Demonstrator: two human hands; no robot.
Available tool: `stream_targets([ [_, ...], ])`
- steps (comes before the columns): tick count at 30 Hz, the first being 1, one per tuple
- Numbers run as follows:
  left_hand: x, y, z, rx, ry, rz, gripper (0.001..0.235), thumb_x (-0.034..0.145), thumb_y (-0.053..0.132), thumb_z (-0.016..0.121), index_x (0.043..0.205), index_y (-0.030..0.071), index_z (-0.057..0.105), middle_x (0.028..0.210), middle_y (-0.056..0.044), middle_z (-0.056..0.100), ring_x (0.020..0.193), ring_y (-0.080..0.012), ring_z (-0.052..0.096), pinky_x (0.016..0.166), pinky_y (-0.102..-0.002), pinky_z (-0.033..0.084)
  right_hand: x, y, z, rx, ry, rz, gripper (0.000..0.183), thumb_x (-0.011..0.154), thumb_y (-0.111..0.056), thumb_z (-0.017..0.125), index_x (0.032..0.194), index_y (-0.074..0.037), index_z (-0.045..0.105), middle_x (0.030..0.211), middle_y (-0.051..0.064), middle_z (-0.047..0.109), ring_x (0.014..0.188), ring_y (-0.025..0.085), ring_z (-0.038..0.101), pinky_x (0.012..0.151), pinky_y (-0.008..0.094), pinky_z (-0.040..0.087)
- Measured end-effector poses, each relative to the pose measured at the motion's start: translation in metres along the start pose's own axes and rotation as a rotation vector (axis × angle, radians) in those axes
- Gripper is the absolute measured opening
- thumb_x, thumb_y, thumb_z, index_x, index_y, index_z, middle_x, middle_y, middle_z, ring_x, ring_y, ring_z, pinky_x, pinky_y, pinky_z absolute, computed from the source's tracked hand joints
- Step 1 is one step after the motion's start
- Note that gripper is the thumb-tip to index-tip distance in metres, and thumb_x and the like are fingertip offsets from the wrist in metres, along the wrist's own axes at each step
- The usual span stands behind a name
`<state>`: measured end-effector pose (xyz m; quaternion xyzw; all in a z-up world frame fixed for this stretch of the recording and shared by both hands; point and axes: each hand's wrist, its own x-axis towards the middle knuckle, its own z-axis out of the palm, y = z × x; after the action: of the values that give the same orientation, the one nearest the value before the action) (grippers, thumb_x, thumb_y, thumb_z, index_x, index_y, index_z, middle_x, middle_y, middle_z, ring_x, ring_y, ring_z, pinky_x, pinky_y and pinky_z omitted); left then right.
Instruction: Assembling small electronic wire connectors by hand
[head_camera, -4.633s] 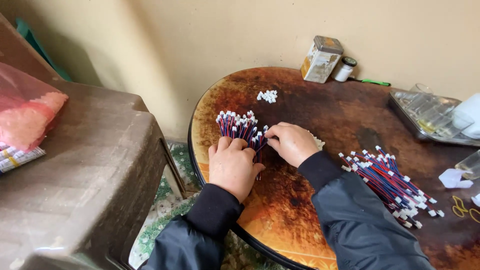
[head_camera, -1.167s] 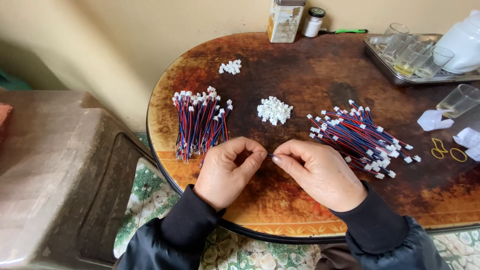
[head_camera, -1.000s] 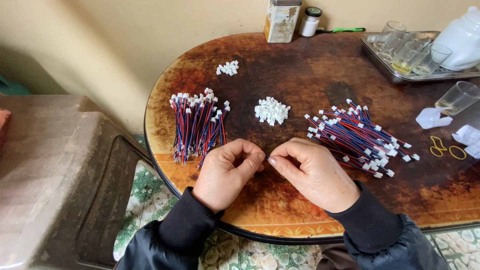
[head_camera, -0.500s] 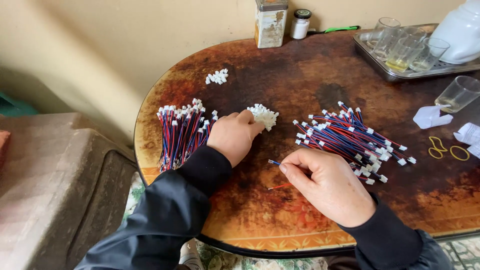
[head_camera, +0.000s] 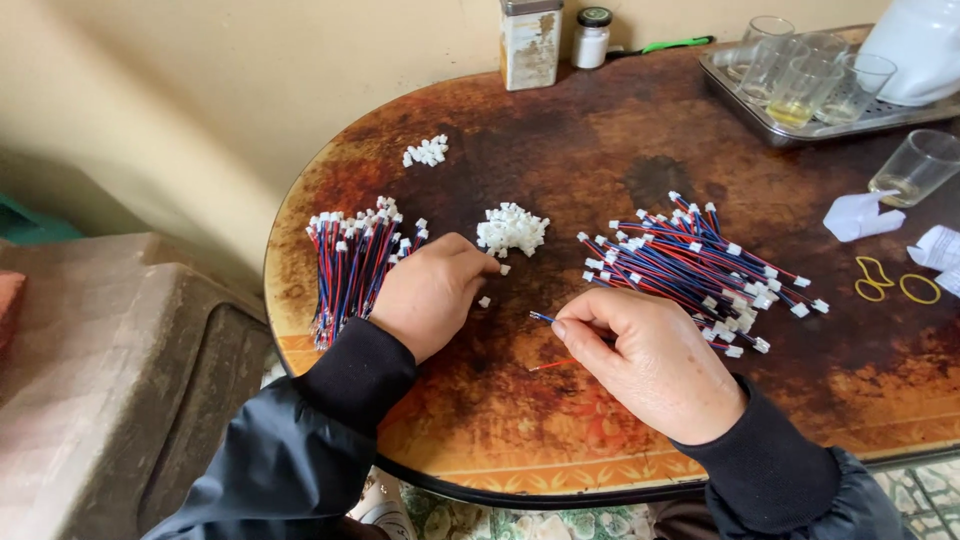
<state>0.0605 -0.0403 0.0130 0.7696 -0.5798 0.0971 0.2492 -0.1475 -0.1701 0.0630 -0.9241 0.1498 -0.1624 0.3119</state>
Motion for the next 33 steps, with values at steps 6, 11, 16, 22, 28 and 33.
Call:
stream_targets([
  [6, -0.008, -0.013, 0.008, -0.019, -0.185, -0.011, 0.026, 0.083, 0.035, 0.067, 0.102, 0.018, 0.075, 0.094, -0.003, 0.065, 0.086, -0.0241, 0.064, 0.077, -0.037, 0.048, 0.004, -0.005, 0.010, -0.026, 0.010, -0.035, 0.012, 0.086, -0.023, 0.063, 0.078, -0.018, 0.070, 0.067, -0.007, 0.069, 0.058, 0.009, 0.057, 0.062, 0.027, 0.045],
  [11, -0.014, -0.010, 0.014, 0.010, -0.107, 0.006, 0.015, 0.084, 0.030, 0.067, 0.091, 0.019, 0.075, 0.087, -0.002, 0.063, 0.081, -0.0263, 0.063, 0.070, -0.041, 0.049, 0.006, -0.016, 0.015, -0.020, -0.014, 0.003, 0.013, 0.086, -0.024, 0.063, 0.077, -0.018, 0.071, 0.067, -0.007, 0.069, 0.057, 0.008, 0.056, 0.061, 0.026, 0.044],
  [16, -0.031, 0.028, -0.021, -0.207, 0.039, -0.149, 0.014, 0.079, 0.024, 0.065, 0.087, 0.013, 0.070, 0.081, -0.006, 0.068, 0.073, -0.0259, 0.065, 0.068, -0.038, 0.048, 0.006, -0.021, 0.016, -0.003, -0.014, 0.031, 0.015, 0.087, -0.024, 0.064, 0.076, -0.018, 0.072, 0.062, -0.008, 0.064, 0.055, 0.007, 0.050, 0.058, 0.025, 0.043],
  [22, -0.060, 0.054, -0.023, -1.185, 0.139, -0.595, 0.018, 0.087, 0.006, 0.068, 0.105, 0.006, 0.071, 0.087, -0.002, 0.072, 0.063, -0.0077, 0.064, 0.061, -0.019, 0.054, 0.009, -0.028, 0.021, 0.083, -0.047, 0.041, 0.014, 0.086, -0.019, 0.067, 0.075, -0.015, 0.074, 0.062, -0.008, 0.064, 0.056, 0.005, 0.049, 0.055, 0.024, 0.042],
  [28, -0.064, 0.057, -0.016, -1.764, 0.152, -0.801, 0.021, 0.090, -0.002, 0.060, 0.110, -0.007, 0.065, 0.094, -0.016, 0.069, 0.082, -0.0218, 0.069, 0.076, -0.029, 0.060, 0.014, -0.033, 0.031, 0.067, -0.078, 0.066, 0.013, 0.085, -0.020, 0.067, 0.076, -0.016, 0.075, 0.065, -0.009, 0.068, 0.060, 0.004, 0.052, 0.059, 0.021, 0.044],
  [33, -0.068, 0.057, -0.017, -1.779, 0.227, -0.824, 0.020, 0.089, 0.003, 0.064, 0.106, -0.008, 0.063, 0.091, -0.022, 0.071, 0.078, -0.0246, 0.073, 0.070, -0.034, 0.063, 0.016, -0.035, 0.035, 0.155, -0.045, 0.046, 0.009, 0.081, -0.014, 0.071, 0.080, -0.010, 0.078, 0.054, 0.006, 0.069, 0.055, 0.010, 0.056, 0.053, 0.029, 0.052],
])
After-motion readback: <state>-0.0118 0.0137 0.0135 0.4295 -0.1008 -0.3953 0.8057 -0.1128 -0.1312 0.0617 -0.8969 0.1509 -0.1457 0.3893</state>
